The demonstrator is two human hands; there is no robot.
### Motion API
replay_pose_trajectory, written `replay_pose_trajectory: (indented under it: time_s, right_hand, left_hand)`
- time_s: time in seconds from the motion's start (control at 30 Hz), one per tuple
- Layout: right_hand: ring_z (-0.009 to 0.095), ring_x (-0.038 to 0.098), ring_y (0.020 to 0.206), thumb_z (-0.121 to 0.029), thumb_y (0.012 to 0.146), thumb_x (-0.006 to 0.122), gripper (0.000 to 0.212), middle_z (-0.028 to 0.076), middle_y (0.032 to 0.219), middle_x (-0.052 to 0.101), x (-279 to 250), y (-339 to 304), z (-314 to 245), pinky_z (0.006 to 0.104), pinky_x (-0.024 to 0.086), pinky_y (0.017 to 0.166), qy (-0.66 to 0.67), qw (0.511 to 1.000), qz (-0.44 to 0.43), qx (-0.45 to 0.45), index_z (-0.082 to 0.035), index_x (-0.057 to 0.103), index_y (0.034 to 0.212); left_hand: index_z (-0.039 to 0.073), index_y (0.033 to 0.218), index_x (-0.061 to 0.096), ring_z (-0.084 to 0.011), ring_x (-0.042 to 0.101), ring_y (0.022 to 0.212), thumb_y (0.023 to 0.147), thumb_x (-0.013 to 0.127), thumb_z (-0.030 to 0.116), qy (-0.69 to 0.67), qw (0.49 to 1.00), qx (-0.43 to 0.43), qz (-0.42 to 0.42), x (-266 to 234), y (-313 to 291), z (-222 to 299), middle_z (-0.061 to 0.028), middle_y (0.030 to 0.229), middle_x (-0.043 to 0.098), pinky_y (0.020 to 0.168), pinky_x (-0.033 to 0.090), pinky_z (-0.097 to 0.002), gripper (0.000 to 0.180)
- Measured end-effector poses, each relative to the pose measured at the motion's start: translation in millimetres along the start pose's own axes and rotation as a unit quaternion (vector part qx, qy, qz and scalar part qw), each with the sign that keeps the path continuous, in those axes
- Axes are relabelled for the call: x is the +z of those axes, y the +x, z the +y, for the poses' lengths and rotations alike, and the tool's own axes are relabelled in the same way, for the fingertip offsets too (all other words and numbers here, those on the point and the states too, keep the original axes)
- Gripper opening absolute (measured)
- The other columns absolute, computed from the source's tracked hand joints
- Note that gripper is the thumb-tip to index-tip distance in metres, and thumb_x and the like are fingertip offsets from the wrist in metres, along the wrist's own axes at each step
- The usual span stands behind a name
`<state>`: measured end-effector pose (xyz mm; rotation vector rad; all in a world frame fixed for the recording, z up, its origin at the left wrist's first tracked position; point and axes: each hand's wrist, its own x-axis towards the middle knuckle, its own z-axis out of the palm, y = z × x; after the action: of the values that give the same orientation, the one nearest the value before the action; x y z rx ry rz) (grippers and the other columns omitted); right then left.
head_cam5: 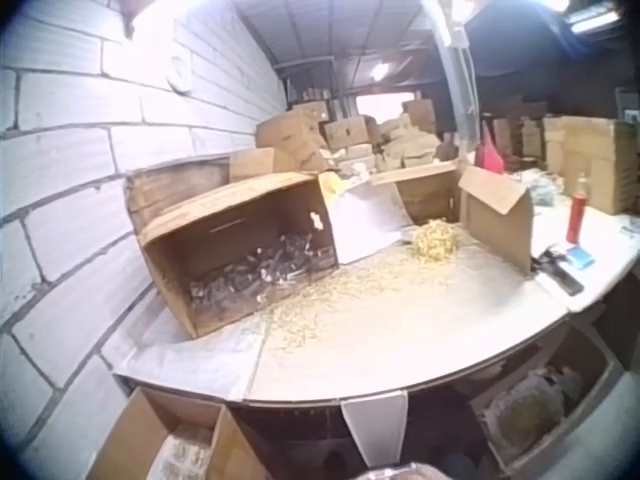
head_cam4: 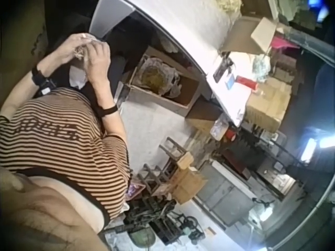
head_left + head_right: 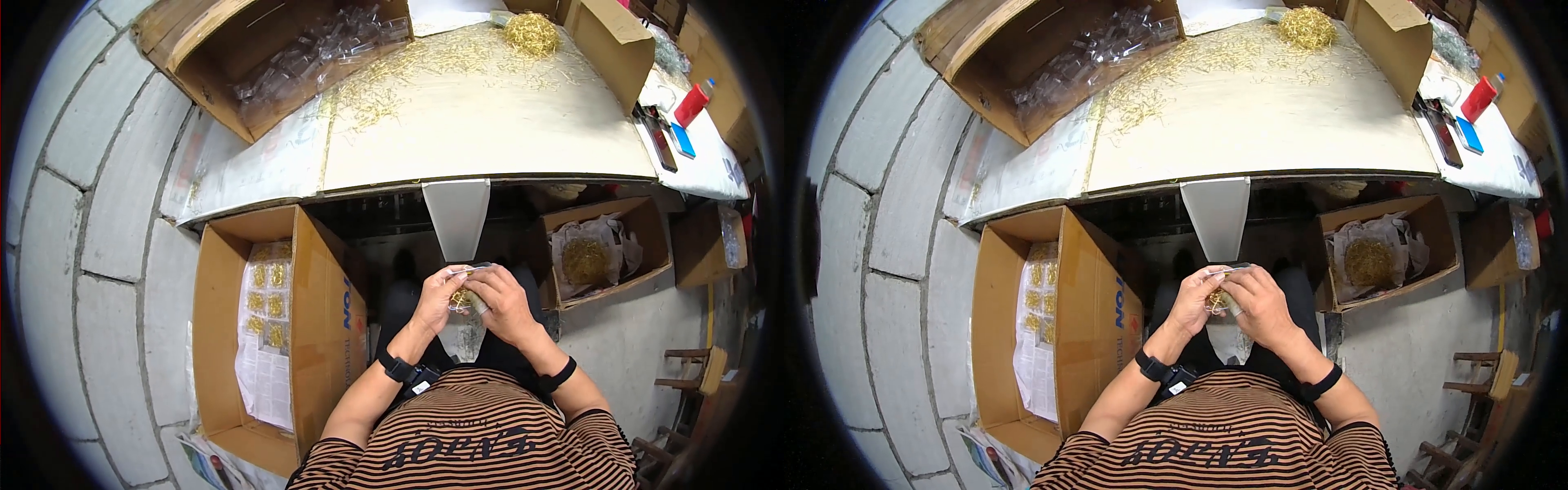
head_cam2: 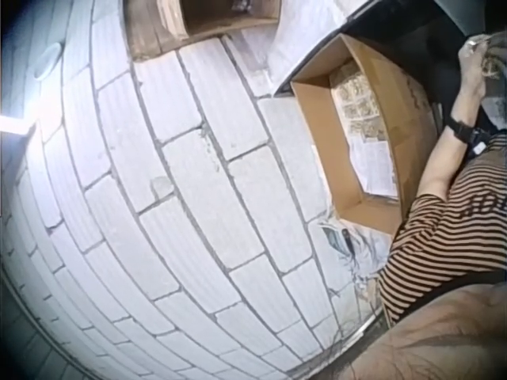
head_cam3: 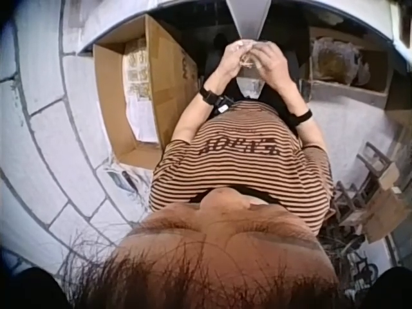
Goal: Packaging small metal curtain pins into plastic bags at a workbench.
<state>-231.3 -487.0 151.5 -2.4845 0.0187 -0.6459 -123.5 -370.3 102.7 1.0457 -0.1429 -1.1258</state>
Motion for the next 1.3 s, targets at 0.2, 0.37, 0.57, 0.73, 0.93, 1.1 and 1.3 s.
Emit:
replay_pose_trajectory:
  time_s: [0.2,0.37,0.57,0.73,0.93,1.1,1.3]
  right_hand:
    - [0.029,0.057,0.106,0.002,0.064,0.066,0.041,0.011,0.108,0.062,-1.5,6.5,-4.0,0.0404,0.045,0.092,0.005,0.996,0.040,0.077,-0.003,0.062,0.105]
    - [0.027,0.047,0.125,-0.001,0.068,0.066,0.045,0.009,0.123,0.059,-0.5,-2.9,-4.5,0.0480,0.033,0.106,-0.036,0.998,-0.059,0.005,-0.005,0.062,0.112]
    - [0.027,0.041,0.131,-0.024,0.077,0.069,0.055,0.010,0.134,0.050,-17.9,8.5,-16.9,0.0484,0.027,0.109,0.018,0.998,-0.034,0.044,-0.006,0.052,0.126]
    - [0.028,0.037,0.133,-0.027,0.081,0.064,0.055,0.010,0.137,0.048,-6.8,8.5,-14.6,0.0493,0.023,0.110,-0.045,0.993,-0.112,0.018,-0.007,0.049,0.130]
    - [0.026,0.041,0.130,-0.009,0.074,0.064,0.046,0.011,0.131,0.053,5.0,6.7,-6.3,0.0491,0.027,0.108,-0.045,0.992,-0.064,0.104,-0.006,0.058,0.119]
    - [0.027,0.038,0.132,-0.003,0.071,0.061,0.056,0.014,0.134,0.049,3.8,13.6,-19.6,0.0492,0.024,0.109,-0.076,0.990,-0.102,0.065,-0.003,0.052,0.126]
    - [0.030,0.033,0.135,-0.007,0.078,0.061,0.065,0.015,0.142,0.041,-17.5,14.5,-22.1,0.0498,0.020,0.111,-0.039,0.995,0.005,0.087,-0.004,0.037,0.138]
  left_hand:
    - [0.001,0.109,0.057,-0.0152,0.066,0.070,0.096,0.047,0.022,-0.093,0.995,-0.009,-0.043,1.0,-8.7,1.9,-0.0072,0.089,0.064,0.045,0.056,-0.0279,0.026]
    - [0.001,0.112,0.057,-0.0152,0.066,0.073,0.098,0.045,0.029,-0.105,0.994,0.023,-0.011,-1.9,-9.1,2.0,-0.0077,0.091,0.065,0.049,0.056,-0.0273,0.034]
    - [0.000,0.114,0.056,-0.0146,0.064,0.086,0.099,0.044,0.027,-0.115,0.992,0.031,-0.029,0.6,-13.1,7.0,-0.0076,0.099,0.063,0.070,0.055,-0.0278,0.033]
    - [0.001,0.114,0.054,-0.0129,0.063,0.087,0.100,0.042,0.025,-0.112,0.993,0.042,0.004,5.2,-12.7,-0.6,-0.0057,0.097,0.063,0.075,0.055,-0.0279,0.031]
    - [0.002,0.111,0.054,-0.0152,0.066,0.072,0.101,0.037,0.031,-0.054,0.998,0.004,-0.044,3.0,-19.0,2.2,-0.0063,0.091,0.063,0.050,0.057,-0.0301,0.035]
    - [0.004,0.113,0.055,-0.0148,0.065,0.080,0.098,0.041,0.040,-0.090,0.995,0.033,-0.013,1.5,-15.5,-2.1,-0.0048,0.094,0.063,0.059,0.058,-0.0316,0.042]
    - [0.001,0.115,0.057,-0.0148,0.066,0.083,0.097,0.043,0.043,-0.090,0.995,0.009,-0.035,-1.4,-24.2,17.6,-0.0063,0.098,0.064,0.062,0.059,-0.0327,0.047]
